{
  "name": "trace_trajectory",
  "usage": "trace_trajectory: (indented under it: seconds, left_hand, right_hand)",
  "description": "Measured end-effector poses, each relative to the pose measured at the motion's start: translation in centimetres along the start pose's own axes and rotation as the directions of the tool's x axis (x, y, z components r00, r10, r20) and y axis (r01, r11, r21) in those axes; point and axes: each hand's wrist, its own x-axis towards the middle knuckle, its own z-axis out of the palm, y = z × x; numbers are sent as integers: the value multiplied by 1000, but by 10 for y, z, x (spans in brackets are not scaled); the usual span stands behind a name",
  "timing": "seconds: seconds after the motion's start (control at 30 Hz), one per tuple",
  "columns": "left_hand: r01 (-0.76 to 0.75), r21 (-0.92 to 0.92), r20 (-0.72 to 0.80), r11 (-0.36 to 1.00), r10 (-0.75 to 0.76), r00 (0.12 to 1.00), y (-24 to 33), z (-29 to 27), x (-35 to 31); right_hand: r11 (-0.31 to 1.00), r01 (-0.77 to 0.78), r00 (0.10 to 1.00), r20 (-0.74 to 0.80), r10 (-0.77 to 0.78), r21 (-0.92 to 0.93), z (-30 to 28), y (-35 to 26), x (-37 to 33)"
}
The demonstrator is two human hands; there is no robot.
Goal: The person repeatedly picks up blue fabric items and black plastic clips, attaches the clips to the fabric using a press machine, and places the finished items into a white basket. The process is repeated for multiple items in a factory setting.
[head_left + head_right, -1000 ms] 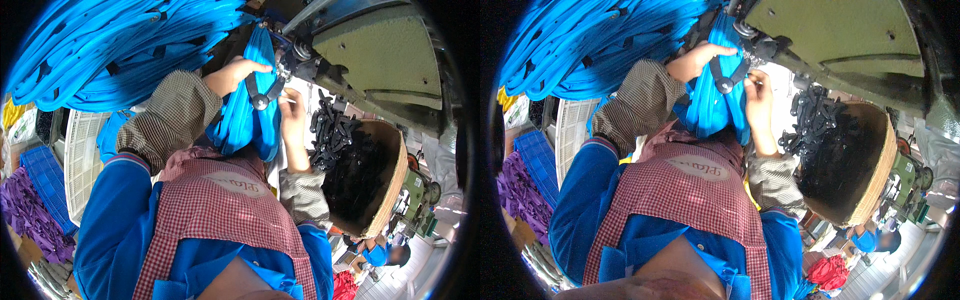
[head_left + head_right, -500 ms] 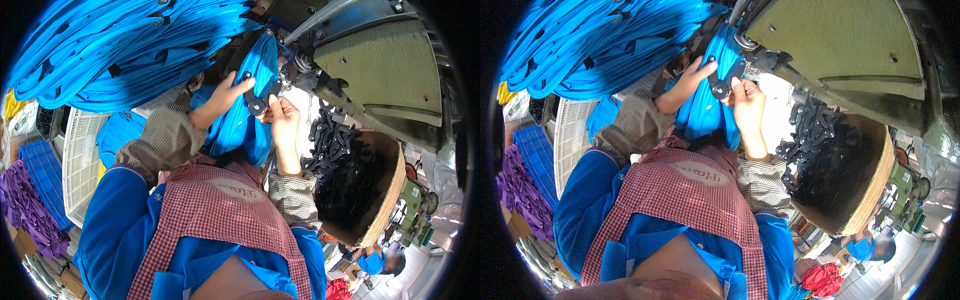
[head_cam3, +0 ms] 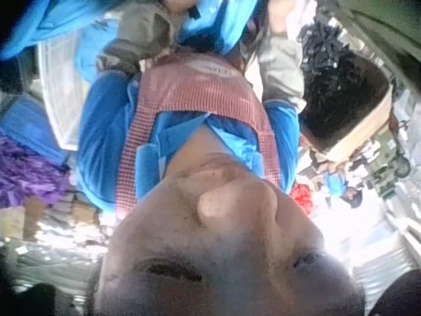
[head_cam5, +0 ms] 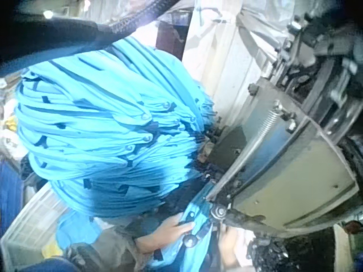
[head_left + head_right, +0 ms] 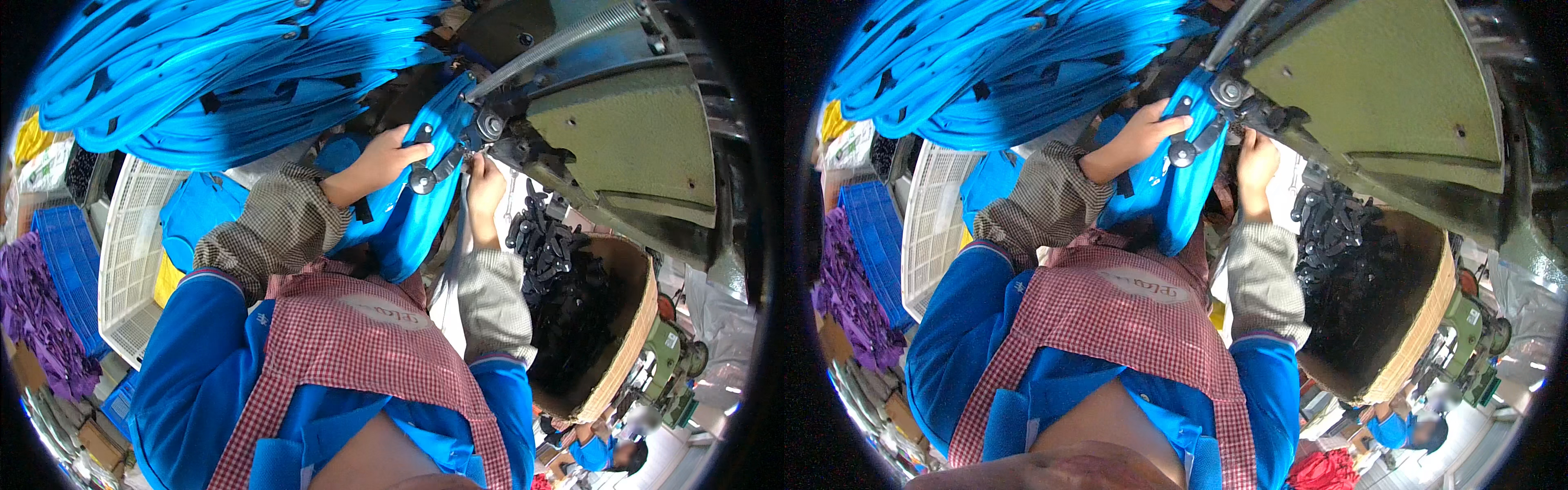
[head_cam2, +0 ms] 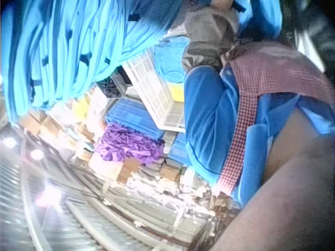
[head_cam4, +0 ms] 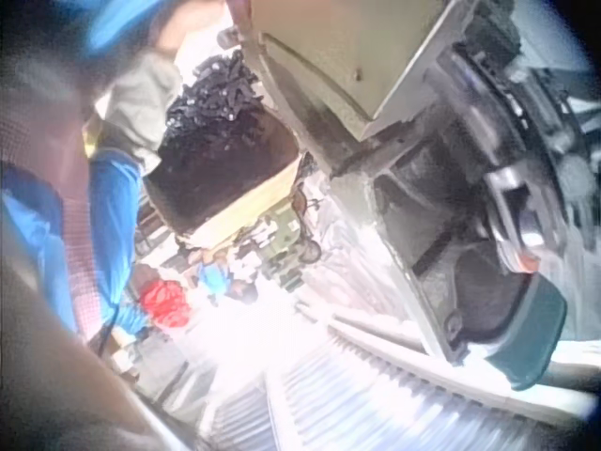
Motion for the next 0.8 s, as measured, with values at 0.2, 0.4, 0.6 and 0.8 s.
trace_trajectory:
  seconds: [0.2,0.4,0.6,0.8]
  left_hand:
    - [51,-4,39,999,-51,998,21,1,-7]
    - [107,0,5,994,-107,994,44,-88,-74]
    - [78,378,421,923,-246,873,175,-170,-168]
    - [66,981,-50,181,-91,995,222,-142,-290]
  right_hand:
    - [946,320,906,306,-293,-42,53,62,48]
    - [887,208,934,354,-54,-412,41,48,48]
    - [980,194,939,294,-177,-31,18,39,43]
    - [960,138,968,171,-183,244,35,70,47]
